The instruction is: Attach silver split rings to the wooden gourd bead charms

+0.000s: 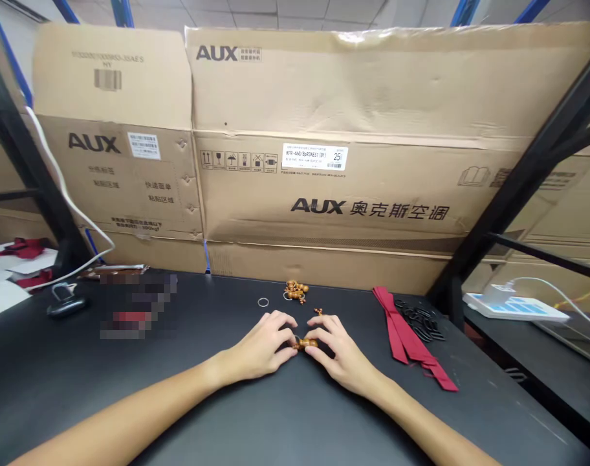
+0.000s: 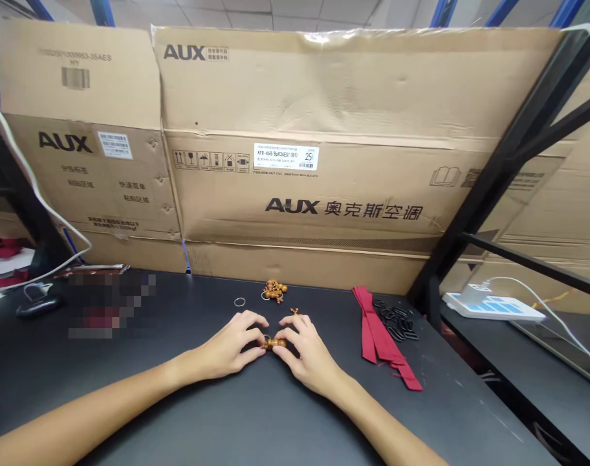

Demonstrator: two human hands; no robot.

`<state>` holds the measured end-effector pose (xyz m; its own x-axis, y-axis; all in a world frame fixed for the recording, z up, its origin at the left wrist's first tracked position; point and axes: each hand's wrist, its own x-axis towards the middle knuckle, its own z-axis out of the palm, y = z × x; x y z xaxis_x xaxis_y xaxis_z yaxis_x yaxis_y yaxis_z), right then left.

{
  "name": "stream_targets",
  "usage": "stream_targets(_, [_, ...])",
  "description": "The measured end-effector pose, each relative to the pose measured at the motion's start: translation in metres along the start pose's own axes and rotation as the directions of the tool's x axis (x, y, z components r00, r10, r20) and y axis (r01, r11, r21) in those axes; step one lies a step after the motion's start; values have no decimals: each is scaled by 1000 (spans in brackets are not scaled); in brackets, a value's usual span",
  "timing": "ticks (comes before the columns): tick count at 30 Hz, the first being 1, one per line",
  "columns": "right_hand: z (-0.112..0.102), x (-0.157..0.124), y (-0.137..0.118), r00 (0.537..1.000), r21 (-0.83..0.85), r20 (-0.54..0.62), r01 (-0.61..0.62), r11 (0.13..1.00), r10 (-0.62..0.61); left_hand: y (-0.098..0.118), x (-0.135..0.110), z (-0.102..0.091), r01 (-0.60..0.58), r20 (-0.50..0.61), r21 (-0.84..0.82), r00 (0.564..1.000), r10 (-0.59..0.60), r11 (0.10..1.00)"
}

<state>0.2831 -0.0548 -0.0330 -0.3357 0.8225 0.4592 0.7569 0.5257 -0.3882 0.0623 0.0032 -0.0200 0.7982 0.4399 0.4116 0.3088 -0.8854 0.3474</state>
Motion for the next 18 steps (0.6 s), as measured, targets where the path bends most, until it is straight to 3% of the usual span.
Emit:
stream_targets(11, [4,1,6,996,-137,-43,-83,987,78,-4,1,2,19,20,-37,1000,-18,999])
stream_targets(18, [0,0,-1,1000,-60,-6,-14,998,14,-1,0,1,17,9,-24,1000,-17,1000])
